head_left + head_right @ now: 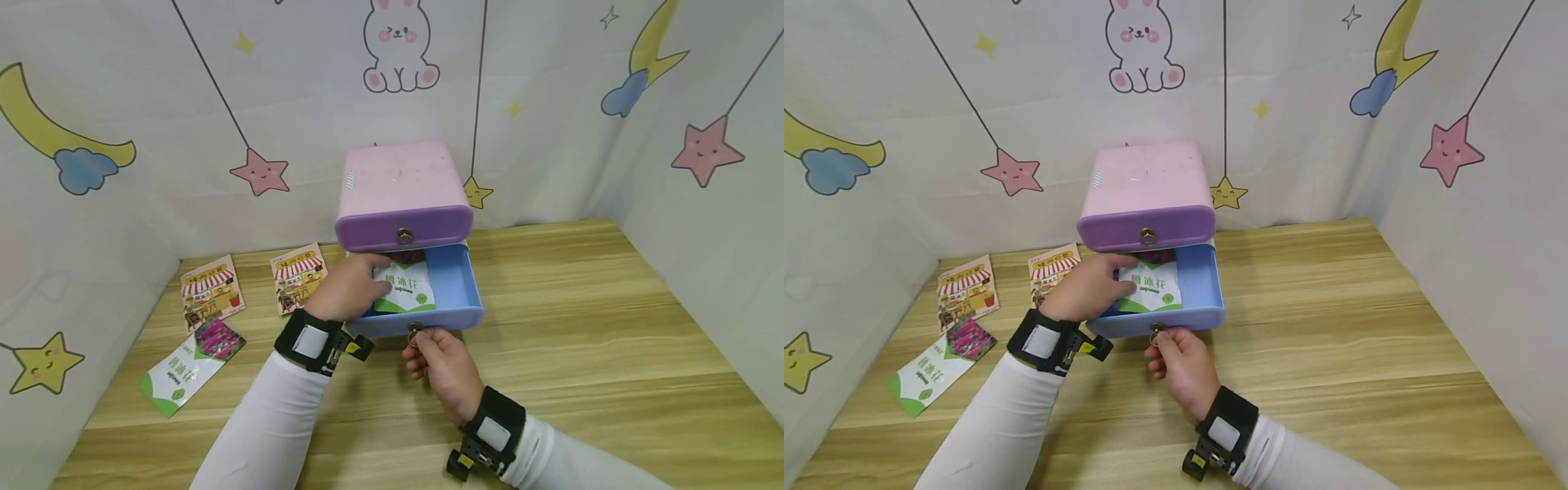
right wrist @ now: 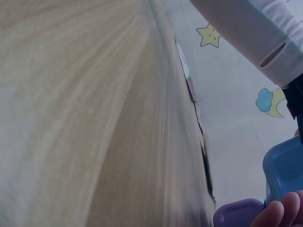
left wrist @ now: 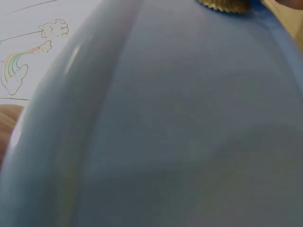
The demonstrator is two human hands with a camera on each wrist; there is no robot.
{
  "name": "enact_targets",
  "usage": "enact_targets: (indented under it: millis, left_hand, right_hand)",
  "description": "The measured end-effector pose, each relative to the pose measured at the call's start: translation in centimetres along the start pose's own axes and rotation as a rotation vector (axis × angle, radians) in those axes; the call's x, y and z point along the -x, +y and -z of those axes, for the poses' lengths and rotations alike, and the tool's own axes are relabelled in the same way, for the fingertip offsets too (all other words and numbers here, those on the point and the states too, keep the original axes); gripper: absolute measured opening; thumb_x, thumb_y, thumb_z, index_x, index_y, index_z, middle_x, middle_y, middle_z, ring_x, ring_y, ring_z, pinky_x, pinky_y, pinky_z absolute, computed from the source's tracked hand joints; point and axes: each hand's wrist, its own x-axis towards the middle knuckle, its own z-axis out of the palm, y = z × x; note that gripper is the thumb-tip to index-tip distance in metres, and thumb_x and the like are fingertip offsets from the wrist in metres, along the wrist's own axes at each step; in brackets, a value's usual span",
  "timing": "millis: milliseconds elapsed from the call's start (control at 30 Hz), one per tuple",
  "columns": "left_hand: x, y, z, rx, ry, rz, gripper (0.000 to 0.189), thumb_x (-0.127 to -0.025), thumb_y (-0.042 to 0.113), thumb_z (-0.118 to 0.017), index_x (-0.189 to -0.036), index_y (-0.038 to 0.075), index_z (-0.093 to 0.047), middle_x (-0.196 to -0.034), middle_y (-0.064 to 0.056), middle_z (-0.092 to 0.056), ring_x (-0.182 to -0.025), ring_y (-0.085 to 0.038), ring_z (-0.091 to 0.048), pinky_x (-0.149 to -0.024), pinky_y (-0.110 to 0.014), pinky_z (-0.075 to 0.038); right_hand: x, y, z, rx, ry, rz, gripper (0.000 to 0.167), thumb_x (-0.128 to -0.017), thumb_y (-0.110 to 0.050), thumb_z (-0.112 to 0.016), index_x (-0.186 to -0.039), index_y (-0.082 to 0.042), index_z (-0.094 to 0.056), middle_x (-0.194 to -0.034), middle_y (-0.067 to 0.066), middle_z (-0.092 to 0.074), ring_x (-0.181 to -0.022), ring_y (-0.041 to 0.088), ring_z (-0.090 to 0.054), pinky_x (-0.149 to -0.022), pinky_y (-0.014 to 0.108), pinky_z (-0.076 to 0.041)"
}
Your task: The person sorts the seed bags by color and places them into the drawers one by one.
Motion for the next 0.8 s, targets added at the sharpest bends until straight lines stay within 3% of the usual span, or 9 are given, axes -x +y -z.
enact_targets:
  millis: [133,367,500,800]
  left_hand:
    - [-0.01,0.01,-0.04,-0.009,0.002,0.000,0.050,-0.098,0.021,-0.066,-0.147,0.007,-0.062,-0.147,-0.011,-0.064,-0.118,-0.028,-0.063,-0.107,-0.047,-0.051]
    - [0.15,0.43,-0.11,-0.041,0.018,0.012,0.049,-0.101,0.025,-0.065,-0.147,0.007,-0.062,-0.149,-0.013,-0.063,-0.136,-0.031,-0.060,-0.116,-0.052,-0.047]
    - [0.37,0.72,-0.10,-0.049,0.017,0.023,0.050,-0.102,0.027,-0.065,-0.148,0.007,-0.060,-0.150,-0.014,-0.061,-0.138,-0.031,-0.058,-0.117,-0.053,-0.046]
    - [0.50,0.90,-0.18,-0.054,0.032,0.013,0.049,-0.102,0.029,-0.064,-0.147,0.009,-0.062,-0.140,-0.011,-0.067,-0.107,-0.028,-0.062,-0.097,-0.046,-0.052]
  right_hand:
    - [-0.03,0.04,-0.01,0.001,0.003,-0.002,0.024,-0.112,-0.018,-0.047,-0.109,0.001,-0.060,-0.092,0.003,-0.068,-0.080,0.015,-0.062,-0.070,0.028,-0.054]
    - [-0.03,0.09,-0.03,-0.004,0.009,-0.005,0.023,-0.112,-0.017,-0.047,-0.108,0.001,-0.060,-0.091,0.003,-0.068,-0.079,0.014,-0.062,-0.070,0.028,-0.054]
    - [-0.06,0.08,-0.04,-0.004,0.008,-0.010,0.022,-0.112,-0.015,-0.046,-0.107,0.001,-0.060,-0.090,0.003,-0.068,-0.078,0.014,-0.062,-0.070,0.027,-0.054]
    - [-0.17,0.05,-0.05,-0.008,0.010,-0.020,0.023,-0.112,-0.014,-0.044,-0.105,0.001,-0.060,-0.090,0.004,-0.068,-0.079,0.015,-0.062,-0.071,0.027,-0.054]
